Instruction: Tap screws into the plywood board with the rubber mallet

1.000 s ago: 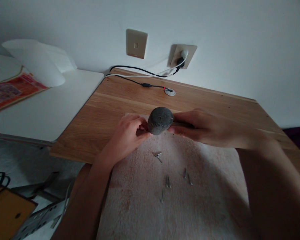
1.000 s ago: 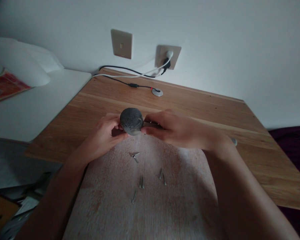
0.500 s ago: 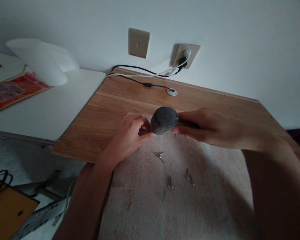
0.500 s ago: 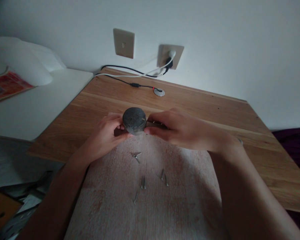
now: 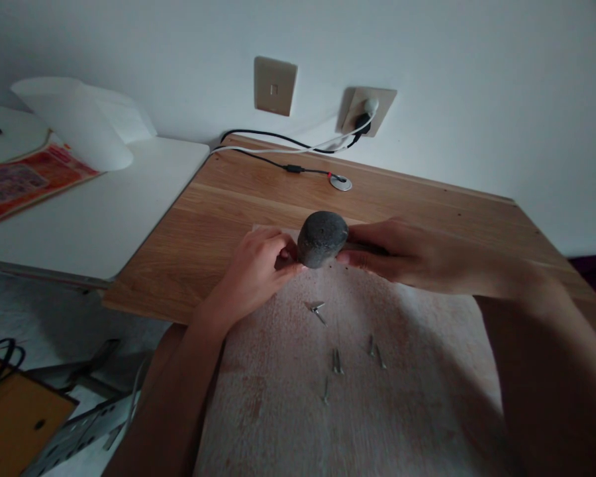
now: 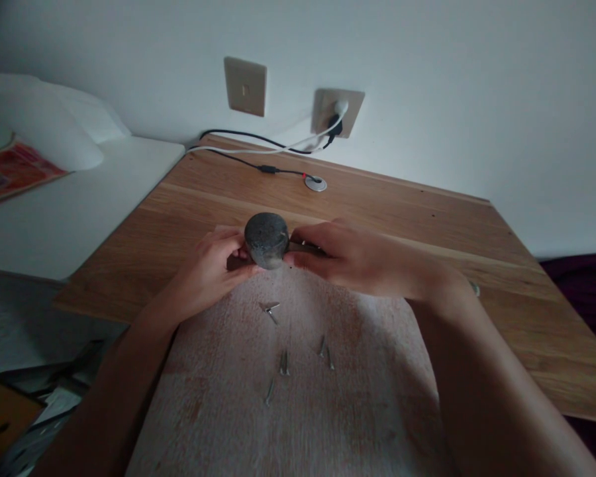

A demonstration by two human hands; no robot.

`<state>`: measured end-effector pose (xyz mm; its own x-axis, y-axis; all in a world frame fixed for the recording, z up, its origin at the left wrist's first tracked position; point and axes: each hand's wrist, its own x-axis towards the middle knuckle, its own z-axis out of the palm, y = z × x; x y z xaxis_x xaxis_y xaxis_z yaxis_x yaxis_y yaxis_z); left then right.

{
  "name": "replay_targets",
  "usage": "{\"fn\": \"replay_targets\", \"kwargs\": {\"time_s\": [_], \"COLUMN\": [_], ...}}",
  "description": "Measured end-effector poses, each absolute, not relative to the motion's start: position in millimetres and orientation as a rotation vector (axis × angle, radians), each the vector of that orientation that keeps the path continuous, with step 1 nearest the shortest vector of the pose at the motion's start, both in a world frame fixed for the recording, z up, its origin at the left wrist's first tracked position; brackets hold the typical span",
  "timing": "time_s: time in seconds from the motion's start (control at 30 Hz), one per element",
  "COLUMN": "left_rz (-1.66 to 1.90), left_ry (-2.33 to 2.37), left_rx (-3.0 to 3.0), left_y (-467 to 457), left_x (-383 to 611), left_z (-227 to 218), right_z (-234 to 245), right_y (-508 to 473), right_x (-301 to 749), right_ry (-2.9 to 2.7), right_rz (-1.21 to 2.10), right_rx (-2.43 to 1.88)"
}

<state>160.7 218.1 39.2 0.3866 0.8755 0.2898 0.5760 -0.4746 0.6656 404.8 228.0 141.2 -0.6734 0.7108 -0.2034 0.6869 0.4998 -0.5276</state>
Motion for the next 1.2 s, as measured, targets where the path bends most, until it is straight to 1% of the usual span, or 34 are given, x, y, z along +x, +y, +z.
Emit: {"fn": "replay_targets", "kwargs": {"time_s": [0.23, 0.4, 0.6, 0.73, 0.83, 0.97, 1.2], "left_rz": [0.926, 0.940, 0.894, 0.882, 0.878, 0.862, 0.846], "left_ry": [1.253, 1.218, 1.241, 1.230, 1.217, 1.204, 1.155], "left_rx": [2.194, 2.218, 2.207, 2.216, 2.228, 2.237, 2.253], "left_y": [218, 217, 217, 217, 218, 219, 221], "left_x": [161, 162, 163, 163, 163, 162, 159], "left_z": [38, 35, 36, 38, 39, 41, 42], "right_z": [142, 144, 119, 100, 91, 86, 83], "right_y": [229, 236, 236, 224, 219, 220, 218], "right_x": [407, 414, 423, 425, 425, 425, 423], "right_ry": [-2.643, -2.647, -2.635, -2.598, -2.550, -2.540, -2.546], "right_rz": [0.992, 0.932, 0.951, 0.801, 0.760, 0.700, 0.569], "right_rx": [-1.259, -1.354, -1.438, -1.471, -1.436, -1.385, -1.463]}}
